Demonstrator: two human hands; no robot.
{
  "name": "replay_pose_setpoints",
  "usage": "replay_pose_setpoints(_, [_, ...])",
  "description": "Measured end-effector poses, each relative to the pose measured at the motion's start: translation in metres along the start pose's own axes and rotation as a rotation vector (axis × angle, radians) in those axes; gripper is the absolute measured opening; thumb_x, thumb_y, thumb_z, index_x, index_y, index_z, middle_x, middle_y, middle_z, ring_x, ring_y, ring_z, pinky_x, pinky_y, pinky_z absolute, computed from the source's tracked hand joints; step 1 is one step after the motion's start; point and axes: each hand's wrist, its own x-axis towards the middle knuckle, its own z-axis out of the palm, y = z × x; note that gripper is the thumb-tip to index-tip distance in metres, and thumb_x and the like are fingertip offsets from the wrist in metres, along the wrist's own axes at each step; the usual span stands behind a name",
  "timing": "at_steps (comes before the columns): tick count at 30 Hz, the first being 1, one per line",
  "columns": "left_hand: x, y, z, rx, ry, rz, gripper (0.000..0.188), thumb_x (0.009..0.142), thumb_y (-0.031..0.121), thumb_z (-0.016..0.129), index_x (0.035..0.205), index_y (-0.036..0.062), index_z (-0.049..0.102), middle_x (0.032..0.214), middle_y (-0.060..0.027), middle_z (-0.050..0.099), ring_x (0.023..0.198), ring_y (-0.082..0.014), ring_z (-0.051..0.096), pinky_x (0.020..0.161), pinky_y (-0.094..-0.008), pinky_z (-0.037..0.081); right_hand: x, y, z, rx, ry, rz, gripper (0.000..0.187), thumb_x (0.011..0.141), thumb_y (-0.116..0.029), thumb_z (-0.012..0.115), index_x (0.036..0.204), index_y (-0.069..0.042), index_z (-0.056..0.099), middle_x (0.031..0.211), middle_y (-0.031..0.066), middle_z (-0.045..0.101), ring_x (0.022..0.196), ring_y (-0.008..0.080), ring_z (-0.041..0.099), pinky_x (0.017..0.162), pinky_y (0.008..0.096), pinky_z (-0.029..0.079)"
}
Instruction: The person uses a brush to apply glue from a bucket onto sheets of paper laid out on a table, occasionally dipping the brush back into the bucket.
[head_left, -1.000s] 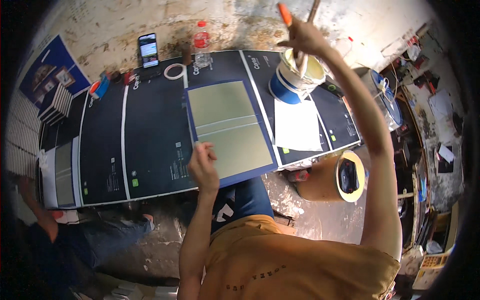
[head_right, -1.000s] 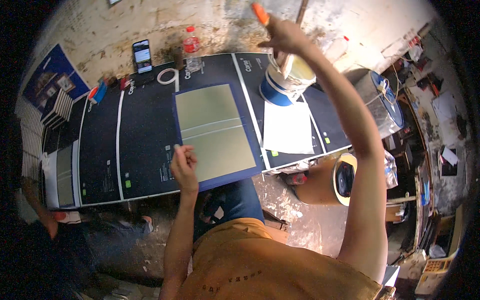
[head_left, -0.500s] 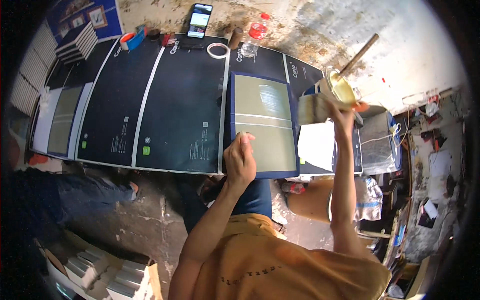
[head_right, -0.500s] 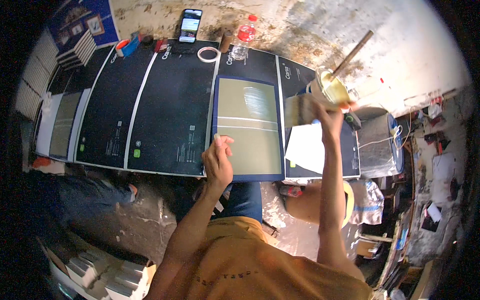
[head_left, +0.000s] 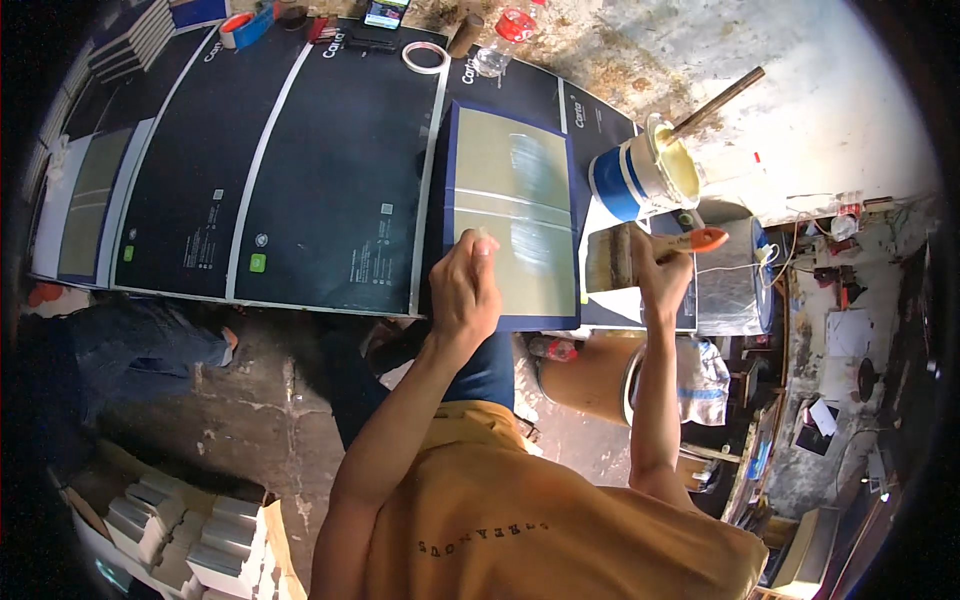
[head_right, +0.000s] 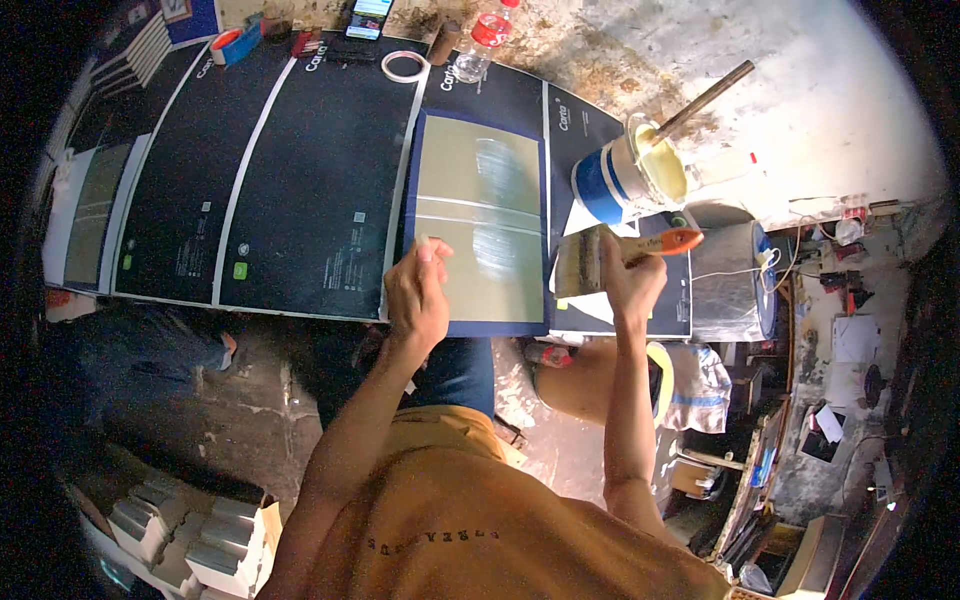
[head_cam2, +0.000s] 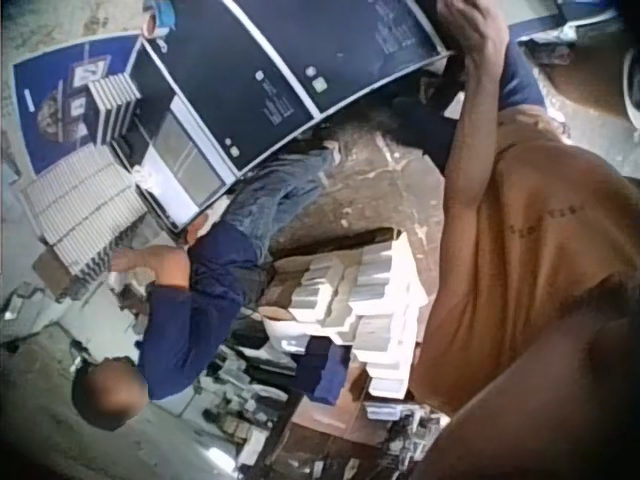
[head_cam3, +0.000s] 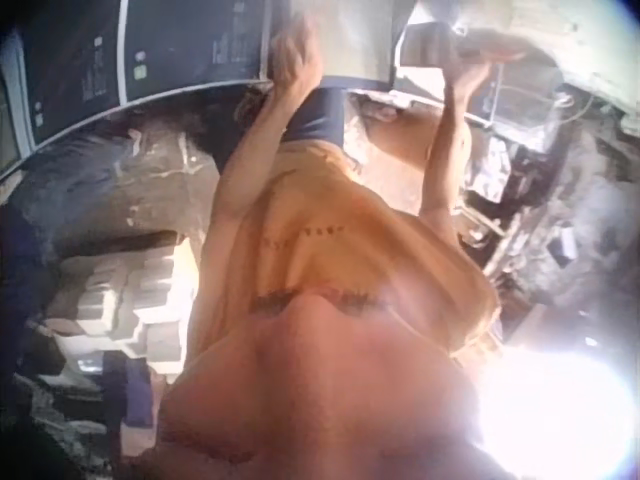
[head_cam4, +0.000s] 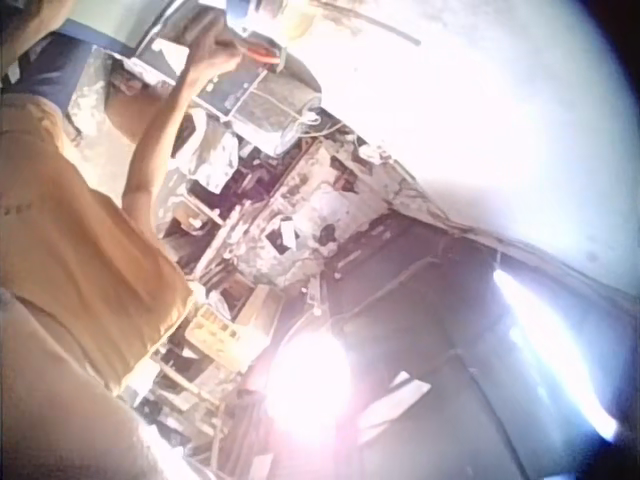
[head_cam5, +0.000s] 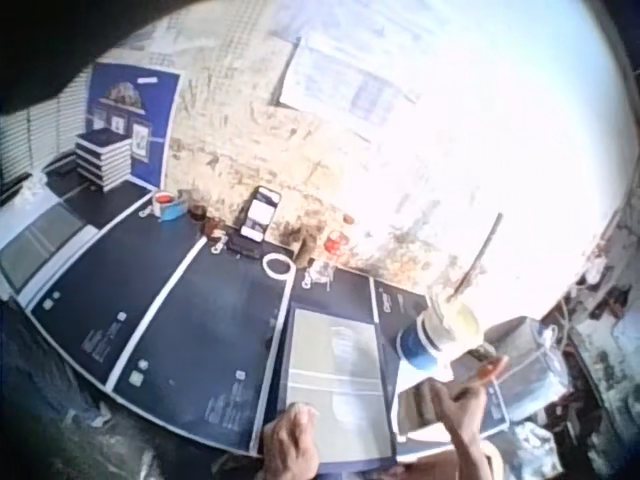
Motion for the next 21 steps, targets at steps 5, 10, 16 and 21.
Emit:
replay_pose_setpoints(5, [0.001, 0.001, -0.004, 0.013, 0.008, -0.025, 0.055, 0.106, 0.039, 0.021, 0.086, 0.0016, 0.055, 0.065, -0.0106, 0.051, 0.06, -0.0257, 0.053, 0.059, -0.0388, 0.043, -0.041, -0.05, 0.028, 0.454, -0.096, 0.071, 0.017, 0.088, -0.014, 0.069, 0.093, 0.002, 0.068, 0.083, 0.005, 0.067, 0.074, 0.0107, 0.059, 0.066, 0.0263, 0.048])
replay_pose_setpoints(10, [0.0, 0.004, -0.003, 0.016, -0.027, 0.014, 0.052, 0.107, 0.037, 0.019, 0.084, 0.0016, 0.052, 0.065, -0.0117, 0.05, 0.059, -0.0275, 0.052, 0.058, -0.0396, 0.042, -0.066, -0.027, 0.006, -0.101, -0.2, 0.079, 0.023, 0.087, -0.02, 0.072, 0.087, 0.003, 0.068, 0.074, 0.0111, 0.068, 0.069, 0.0156, 0.062, 0.065, 0.0317, 0.05])
replay_pose_setpoints(16, [-0.001, 0.002, -0.002, 0.046, -0.03, 0.019, 0.05, 0.106, 0.035, 0.023, 0.082, 0.0013, 0.051, 0.066, -0.0133, 0.05, 0.056, -0.0288, 0.049, 0.056, -0.0413, 0.04, -0.064, -0.049, -0.024, 0.282, -0.018, 0.152, 0.029, 0.085, -0.021, 0.075, 0.091, 0.006, 0.068, 0.077, 0.005, 0.067, 0.062, 0.012, 0.058, 0.057, 0.0262, 0.046])
replay_pose_setpoints(21, [0.002, 0.002, -0.003, 0.076, -0.054, 0.091, 0.05, 0.106, 0.035, 0.023, 0.083, -0.0006, 0.05, 0.069, -0.0172, 0.052, 0.062, -0.0346, 0.054, 0.06, -0.0437, 0.043, -0.067, -0.014, 0.002, -0.035, -0.317, 0.08, 0.031, 0.085, -0.023, 0.074, 0.088, 0.008, 0.069, 0.07, 0.0138, 0.069, 0.065, 0.0152, 0.064, 0.063, 0.0319, 0.052])
